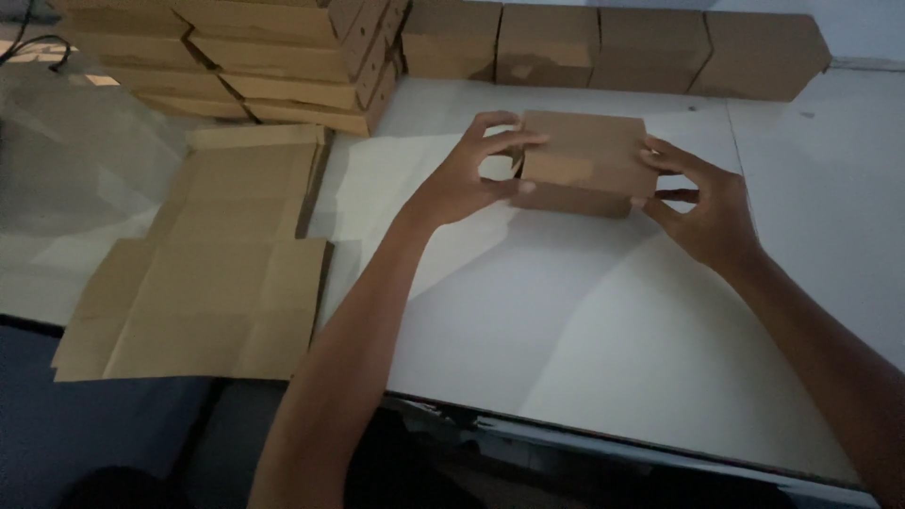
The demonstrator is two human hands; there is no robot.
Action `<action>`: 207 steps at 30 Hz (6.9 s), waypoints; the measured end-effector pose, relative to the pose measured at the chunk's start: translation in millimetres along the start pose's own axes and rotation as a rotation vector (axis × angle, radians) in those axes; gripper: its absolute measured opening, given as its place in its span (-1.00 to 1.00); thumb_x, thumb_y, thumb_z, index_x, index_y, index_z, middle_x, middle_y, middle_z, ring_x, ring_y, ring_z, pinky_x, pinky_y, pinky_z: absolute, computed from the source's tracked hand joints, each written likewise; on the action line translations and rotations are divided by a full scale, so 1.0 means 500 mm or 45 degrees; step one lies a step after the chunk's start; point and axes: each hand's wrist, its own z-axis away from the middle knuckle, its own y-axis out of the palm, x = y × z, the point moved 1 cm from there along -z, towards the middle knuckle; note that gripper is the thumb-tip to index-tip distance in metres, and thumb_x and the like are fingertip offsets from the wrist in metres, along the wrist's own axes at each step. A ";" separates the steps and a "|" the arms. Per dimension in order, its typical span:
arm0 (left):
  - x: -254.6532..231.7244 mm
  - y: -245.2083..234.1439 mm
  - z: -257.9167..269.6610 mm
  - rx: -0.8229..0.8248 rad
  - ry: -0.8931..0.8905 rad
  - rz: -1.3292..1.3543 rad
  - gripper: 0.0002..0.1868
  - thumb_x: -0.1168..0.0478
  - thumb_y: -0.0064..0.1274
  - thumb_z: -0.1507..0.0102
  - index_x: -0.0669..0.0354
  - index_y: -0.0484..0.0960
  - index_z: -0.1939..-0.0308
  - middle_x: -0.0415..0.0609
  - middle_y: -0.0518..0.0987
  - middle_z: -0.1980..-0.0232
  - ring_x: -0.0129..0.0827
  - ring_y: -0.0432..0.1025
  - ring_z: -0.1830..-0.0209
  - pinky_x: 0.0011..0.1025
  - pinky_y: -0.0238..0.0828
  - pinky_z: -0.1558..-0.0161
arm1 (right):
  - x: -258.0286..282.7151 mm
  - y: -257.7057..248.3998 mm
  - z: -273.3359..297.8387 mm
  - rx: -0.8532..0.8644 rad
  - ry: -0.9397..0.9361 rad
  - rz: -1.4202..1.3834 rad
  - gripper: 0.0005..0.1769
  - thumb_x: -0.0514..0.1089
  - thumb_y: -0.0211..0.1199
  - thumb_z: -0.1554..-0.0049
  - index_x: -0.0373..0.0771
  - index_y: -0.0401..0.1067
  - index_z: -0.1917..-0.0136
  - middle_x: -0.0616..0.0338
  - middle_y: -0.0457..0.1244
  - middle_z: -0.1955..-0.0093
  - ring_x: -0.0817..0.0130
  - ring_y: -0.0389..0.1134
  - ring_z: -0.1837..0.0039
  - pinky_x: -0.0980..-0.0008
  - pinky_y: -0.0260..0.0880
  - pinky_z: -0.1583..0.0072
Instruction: The person folds flat cardboard sheets into small rectangular boxes on a white table. They fold the side flaps, tuck the top flaps to close the box, and place the finished box aside. The process is repeated with another sheet to form a second box.
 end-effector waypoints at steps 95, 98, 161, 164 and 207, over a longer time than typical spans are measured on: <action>0.094 0.064 -0.050 -0.424 0.243 -0.153 -0.87 0.32 0.21 -0.34 0.21 0.59 0.08 0.04 0.62 0.14 -0.14 0.61 0.06 -0.24 0.65 0.05 | -0.089 0.051 0.005 -0.234 0.117 -0.013 -0.68 -0.41 0.37 -0.28 -0.30 0.54 -0.30 -0.11 0.41 -0.14 -0.03 0.45 -0.12 0.17 0.57 -0.01; 0.079 0.072 -0.049 -0.417 0.275 -0.157 -0.87 0.33 0.20 -0.35 0.23 0.59 0.06 0.07 0.62 0.13 -0.09 0.61 0.05 -0.22 0.66 0.04 | -0.109 0.051 0.009 -0.253 0.138 -0.013 -0.69 -0.37 0.39 -0.28 -0.29 0.55 -0.29 -0.11 0.43 -0.05 0.02 0.48 -0.06 0.21 0.58 0.04; 0.067 0.071 -0.082 -0.141 -0.379 -0.179 -0.80 0.14 0.08 -0.31 0.08 0.73 0.09 -0.19 0.73 0.11 -0.50 0.58 0.16 -0.55 0.51 0.05 | -0.812 -0.296 -0.005 -1.067 0.235 1.189 -0.47 0.07 0.86 -0.13 -0.10 0.51 -0.05 0.20 0.41 0.02 0.16 0.38 0.00 0.16 0.40 0.18; 0.068 0.069 -0.081 -0.150 -0.326 -0.172 -0.81 0.15 0.09 -0.31 0.09 0.73 0.09 -0.17 0.73 0.14 -0.49 0.58 0.17 -0.55 0.52 0.06 | -0.821 -0.295 -0.010 -1.064 0.175 1.224 -0.44 0.17 0.81 -0.18 -0.09 0.46 -0.06 0.22 0.39 0.02 0.21 0.39 0.01 0.23 0.39 0.20; 0.024 -0.210 0.639 -0.001 -0.801 -0.712 -0.04 0.15 0.22 -0.14 -0.27 0.11 -0.59 -0.19 -0.01 -0.70 -0.29 -0.25 -0.73 -0.12 -0.43 -0.57 | -0.288 -0.240 0.242 0.016 0.428 0.506 -0.70 -0.20 0.20 -0.26 -0.27 0.59 -0.21 -0.03 0.43 -0.20 -0.03 0.42 -0.04 0.03 0.33 -0.20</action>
